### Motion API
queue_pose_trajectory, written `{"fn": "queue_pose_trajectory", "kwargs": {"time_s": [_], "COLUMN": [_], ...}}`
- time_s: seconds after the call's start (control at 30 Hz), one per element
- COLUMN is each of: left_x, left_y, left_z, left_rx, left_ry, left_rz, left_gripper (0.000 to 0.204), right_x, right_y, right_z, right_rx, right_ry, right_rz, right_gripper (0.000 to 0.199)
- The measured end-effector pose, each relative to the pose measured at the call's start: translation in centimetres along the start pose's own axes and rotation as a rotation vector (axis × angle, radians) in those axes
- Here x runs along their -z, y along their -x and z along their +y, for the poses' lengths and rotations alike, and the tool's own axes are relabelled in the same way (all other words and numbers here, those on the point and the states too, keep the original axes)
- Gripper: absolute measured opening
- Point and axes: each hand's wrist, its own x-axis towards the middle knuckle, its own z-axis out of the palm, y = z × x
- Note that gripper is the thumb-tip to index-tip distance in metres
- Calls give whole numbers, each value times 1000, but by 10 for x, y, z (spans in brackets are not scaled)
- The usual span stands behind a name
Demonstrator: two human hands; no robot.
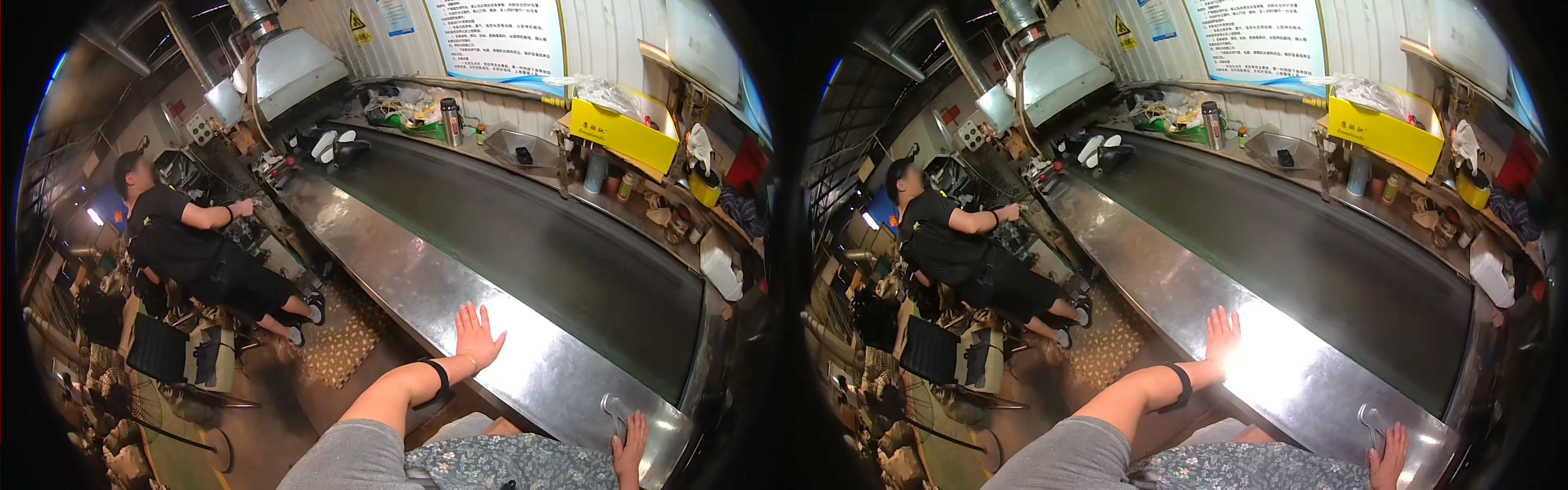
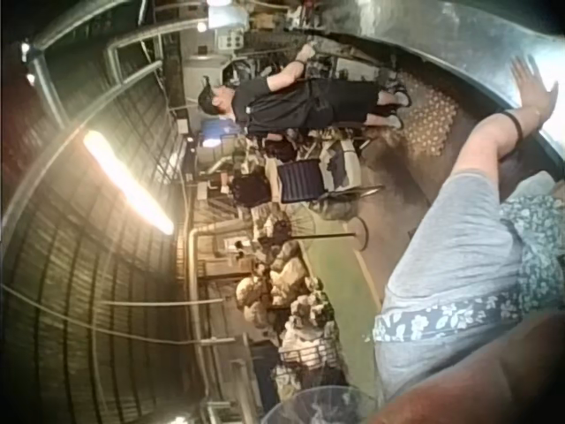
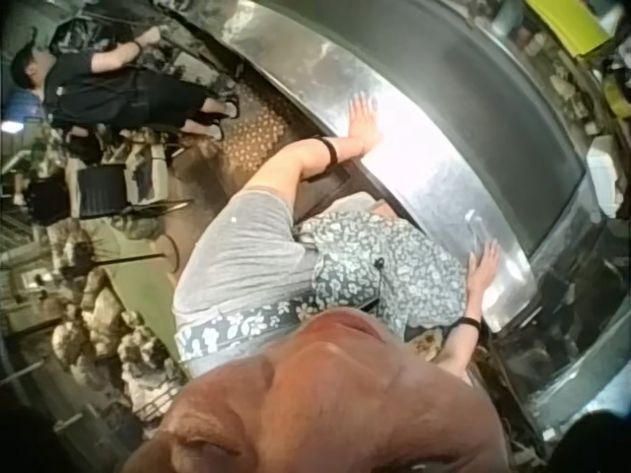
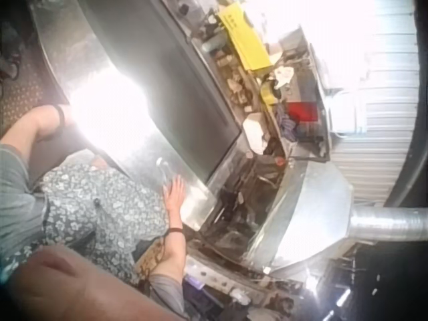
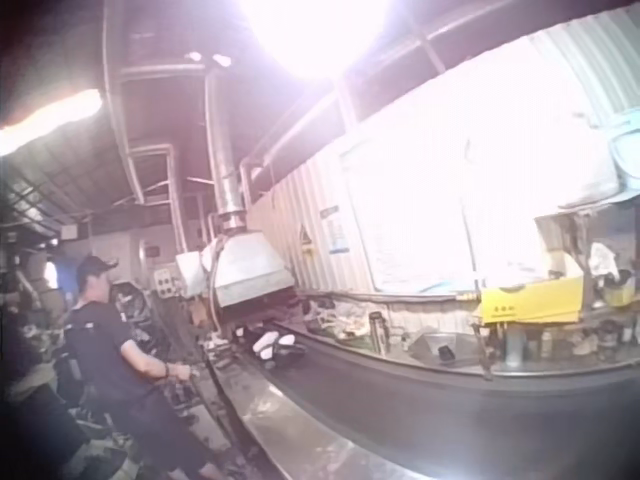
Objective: Handling and inspecting shoe components on a factory conveyor belt.
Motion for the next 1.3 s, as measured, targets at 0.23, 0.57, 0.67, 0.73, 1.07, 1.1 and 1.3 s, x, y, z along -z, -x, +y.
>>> {"fn": "queue_pose_trajectory", "kwargs": {"time_s": [0.23, 0.57, 0.67, 0.73, 1.07, 1.1, 1.3], "left_x": [3, 4, 2, 1, 6, 6, 5], "left_y": [-2, 0, 0, -1, 1, 1, 1], "left_z": [0, 0, 1, -1, 1, 1, -1], "left_rx": [10, 8, 5, 6, 7, 9, 20], "left_ry": [20, 30, 33, 30, 31, 36, 75], "left_rz": [-15, -7, 2, 6, -21, -18, -27], "left_gripper": [87, 86, 87, 87, 87, 87, 87], "right_x": [2, -6, -15, -18, -25, -26, -27], "right_y": [-2, 5, 8, 11, 11, 12, 11], "right_z": [2, 17, 35, 42, 48, 50, 56], "right_rx": [25, -18, -139, -142, -123, -121, -194], "right_ry": [-10, 4, 18, 26, 141, 141, 138], "right_rz": [29, 98, 164, 184, 327, 328, 355], "right_gripper": [60, 56, 54, 53, 46, 46, 33]}}
